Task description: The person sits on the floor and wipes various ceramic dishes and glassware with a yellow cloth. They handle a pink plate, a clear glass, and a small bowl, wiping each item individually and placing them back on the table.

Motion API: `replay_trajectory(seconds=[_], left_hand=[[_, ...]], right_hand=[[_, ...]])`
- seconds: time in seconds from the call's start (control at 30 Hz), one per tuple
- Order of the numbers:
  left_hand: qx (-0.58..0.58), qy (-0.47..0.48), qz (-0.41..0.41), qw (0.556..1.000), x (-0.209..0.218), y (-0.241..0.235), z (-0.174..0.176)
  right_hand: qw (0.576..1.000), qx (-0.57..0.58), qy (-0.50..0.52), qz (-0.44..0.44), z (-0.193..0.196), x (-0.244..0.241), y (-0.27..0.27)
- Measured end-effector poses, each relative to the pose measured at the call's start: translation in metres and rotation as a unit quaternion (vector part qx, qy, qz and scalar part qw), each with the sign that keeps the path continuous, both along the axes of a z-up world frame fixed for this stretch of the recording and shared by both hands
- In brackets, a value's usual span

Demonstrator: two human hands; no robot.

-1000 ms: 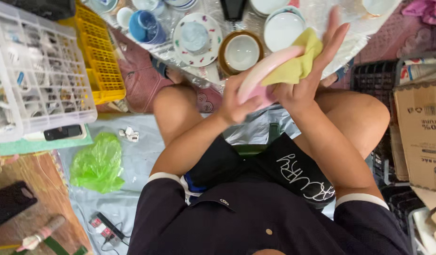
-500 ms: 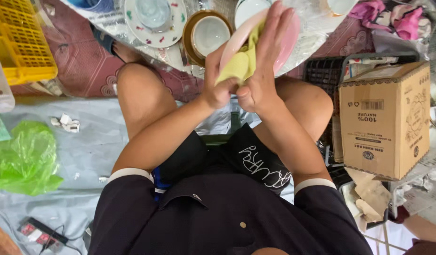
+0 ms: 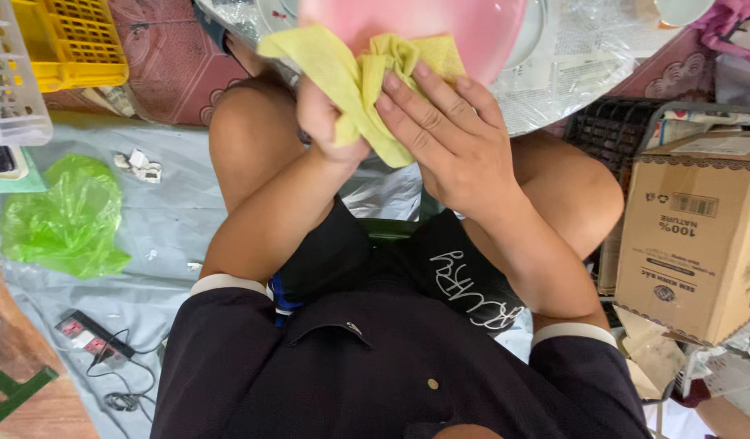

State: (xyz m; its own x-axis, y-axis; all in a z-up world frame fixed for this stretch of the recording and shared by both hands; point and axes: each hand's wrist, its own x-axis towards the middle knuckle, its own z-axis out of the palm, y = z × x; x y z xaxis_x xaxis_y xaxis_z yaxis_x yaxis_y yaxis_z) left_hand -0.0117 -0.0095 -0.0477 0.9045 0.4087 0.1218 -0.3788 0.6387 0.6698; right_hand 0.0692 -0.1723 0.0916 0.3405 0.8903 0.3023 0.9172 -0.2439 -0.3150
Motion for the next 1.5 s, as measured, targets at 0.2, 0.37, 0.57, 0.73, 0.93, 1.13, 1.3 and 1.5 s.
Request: replay_trajectory(seconds=[0.2, 0.37, 0.57, 0.73, 0.93, 1.13, 1.3, 1.5], left_hand=[[-0.090, 0.002, -0.067, 0.994, 0.008, 0.009, 0.032], [-0.098, 0.021, -0.079, 0.992, 0.016, -0.026, 0.057], [-0.115, 0.010, -0.048, 0.992, 0.022, -0.017, 0.042], [-0.051, 0.017, -0.024, 0.998, 0.017, -0.005, 0.039], [-0.069, 0.030, -0.063, 0.995, 0.003, -0.024, 0.042], [0.070, 0.059, -0.141, 0.986, -0.003, -0.029, 0.046], [0.166, 0.073, -0.105, 0.978, 0.008, -0.018, 0.072], [0.408, 0.089, 0.047, 0.907, 0.025, -0.004, 0.079]], right_hand=[[0.995, 0.089, 0.051, -0.007, -0.013, 0.004, -0.003], [0.992, 0.100, 0.012, -0.070, -0.027, -0.003, -0.009], [0.992, 0.121, 0.001, -0.024, -0.043, 0.018, -0.042], [0.976, 0.196, -0.051, -0.081, -0.048, 0.030, -0.054], [0.845, 0.442, 0.230, -0.194, -0.068, 0.016, -0.046], [0.451, 0.514, 0.725, -0.082, -0.088, 0.025, -0.067], [0.469, 0.500, 0.728, -0.024, -0.097, 0.028, -0.072], [0.568, 0.476, 0.665, -0.086, -0.102, 0.010, -0.072]])
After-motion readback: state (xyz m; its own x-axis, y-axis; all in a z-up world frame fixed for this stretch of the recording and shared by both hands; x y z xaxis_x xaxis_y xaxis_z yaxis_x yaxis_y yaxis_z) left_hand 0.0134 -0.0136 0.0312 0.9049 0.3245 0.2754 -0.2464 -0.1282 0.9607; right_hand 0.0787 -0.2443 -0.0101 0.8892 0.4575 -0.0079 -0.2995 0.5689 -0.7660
